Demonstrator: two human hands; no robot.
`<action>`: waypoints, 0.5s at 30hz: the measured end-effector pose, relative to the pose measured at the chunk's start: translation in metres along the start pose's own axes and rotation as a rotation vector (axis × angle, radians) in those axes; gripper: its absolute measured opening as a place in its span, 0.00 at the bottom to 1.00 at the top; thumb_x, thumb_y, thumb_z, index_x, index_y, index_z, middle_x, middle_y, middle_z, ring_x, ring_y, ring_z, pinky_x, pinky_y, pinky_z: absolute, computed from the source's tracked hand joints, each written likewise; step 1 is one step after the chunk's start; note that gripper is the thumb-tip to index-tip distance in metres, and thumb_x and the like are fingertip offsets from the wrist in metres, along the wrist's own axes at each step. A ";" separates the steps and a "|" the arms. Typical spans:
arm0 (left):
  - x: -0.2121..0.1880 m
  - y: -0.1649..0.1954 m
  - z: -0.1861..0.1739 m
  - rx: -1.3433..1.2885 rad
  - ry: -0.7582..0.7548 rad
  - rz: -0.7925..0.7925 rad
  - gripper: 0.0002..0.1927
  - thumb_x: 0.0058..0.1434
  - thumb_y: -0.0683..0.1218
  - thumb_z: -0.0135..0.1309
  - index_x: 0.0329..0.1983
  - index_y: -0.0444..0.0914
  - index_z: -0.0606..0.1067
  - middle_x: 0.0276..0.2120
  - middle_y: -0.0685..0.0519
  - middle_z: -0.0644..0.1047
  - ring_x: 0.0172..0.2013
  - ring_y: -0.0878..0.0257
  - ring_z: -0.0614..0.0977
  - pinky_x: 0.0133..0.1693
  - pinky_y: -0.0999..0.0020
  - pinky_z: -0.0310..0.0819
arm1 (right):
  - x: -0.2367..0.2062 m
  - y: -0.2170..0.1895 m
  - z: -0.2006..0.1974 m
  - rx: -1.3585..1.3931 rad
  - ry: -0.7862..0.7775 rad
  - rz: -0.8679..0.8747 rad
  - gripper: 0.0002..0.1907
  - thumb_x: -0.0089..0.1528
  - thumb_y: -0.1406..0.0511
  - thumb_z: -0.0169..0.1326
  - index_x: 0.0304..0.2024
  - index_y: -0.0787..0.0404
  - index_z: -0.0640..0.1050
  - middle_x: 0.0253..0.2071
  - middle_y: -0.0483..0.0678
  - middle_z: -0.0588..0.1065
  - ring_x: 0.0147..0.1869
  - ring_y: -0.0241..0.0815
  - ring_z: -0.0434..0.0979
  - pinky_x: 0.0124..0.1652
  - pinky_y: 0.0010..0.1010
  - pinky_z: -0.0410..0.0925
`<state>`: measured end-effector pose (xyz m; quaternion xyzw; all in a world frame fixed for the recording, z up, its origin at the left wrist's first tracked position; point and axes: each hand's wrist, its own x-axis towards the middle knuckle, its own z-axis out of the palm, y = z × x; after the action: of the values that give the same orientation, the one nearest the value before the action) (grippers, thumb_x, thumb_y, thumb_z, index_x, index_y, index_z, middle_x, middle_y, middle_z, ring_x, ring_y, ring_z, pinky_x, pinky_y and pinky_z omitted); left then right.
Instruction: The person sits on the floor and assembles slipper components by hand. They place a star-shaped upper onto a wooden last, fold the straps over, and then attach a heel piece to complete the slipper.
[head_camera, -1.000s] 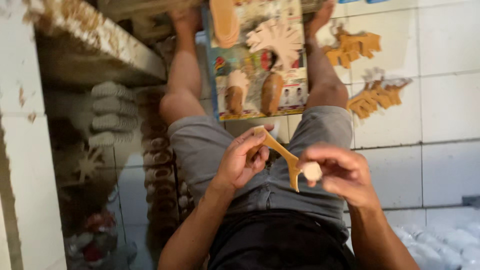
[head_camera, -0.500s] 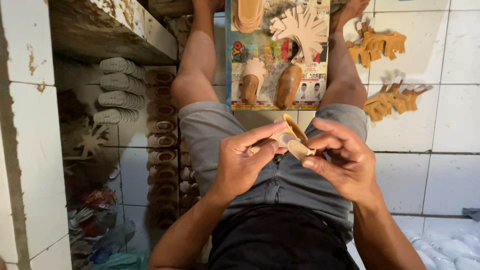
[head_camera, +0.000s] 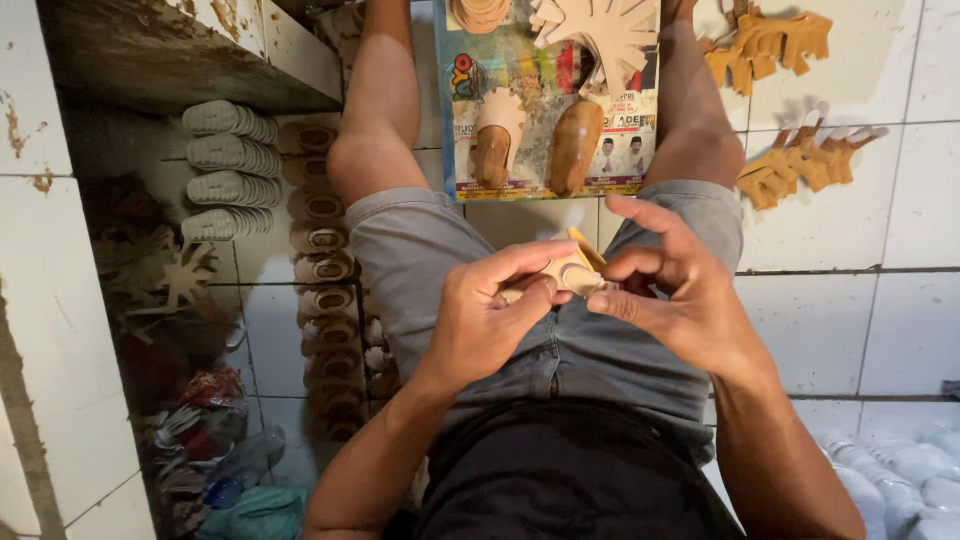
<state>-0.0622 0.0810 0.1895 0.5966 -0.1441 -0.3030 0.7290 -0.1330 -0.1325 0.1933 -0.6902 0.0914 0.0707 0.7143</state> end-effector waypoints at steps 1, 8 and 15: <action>0.001 0.000 -0.001 -0.032 -0.012 -0.010 0.17 0.69 0.32 0.49 0.60 0.29 0.75 0.51 0.45 0.81 0.48 0.65 0.84 0.52 0.68 0.84 | 0.001 0.000 -0.001 -0.001 -0.018 0.011 0.43 0.57 0.73 0.65 0.72 0.60 0.62 0.33 0.42 0.77 0.36 0.27 0.71 0.36 0.20 0.62; 0.005 0.002 -0.001 0.102 -0.074 -0.055 0.17 0.67 0.32 0.49 0.58 0.29 0.76 0.49 0.46 0.83 0.47 0.65 0.84 0.51 0.69 0.84 | 0.000 0.007 -0.006 0.125 -0.086 0.151 0.39 0.58 0.72 0.64 0.70 0.58 0.64 0.30 0.41 0.75 0.35 0.28 0.70 0.35 0.21 0.62; 0.003 -0.002 0.000 0.148 -0.054 -0.021 0.19 0.66 0.33 0.59 0.60 0.29 0.74 0.49 0.46 0.82 0.50 0.66 0.82 0.53 0.70 0.78 | -0.002 0.019 -0.004 0.076 -0.065 0.065 0.38 0.58 0.74 0.64 0.68 0.60 0.65 0.34 0.41 0.77 0.38 0.29 0.74 0.38 0.21 0.66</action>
<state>-0.0603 0.0787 0.1867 0.6420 -0.1798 -0.3150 0.6755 -0.1396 -0.1357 0.1746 -0.6565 0.0934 0.1127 0.7400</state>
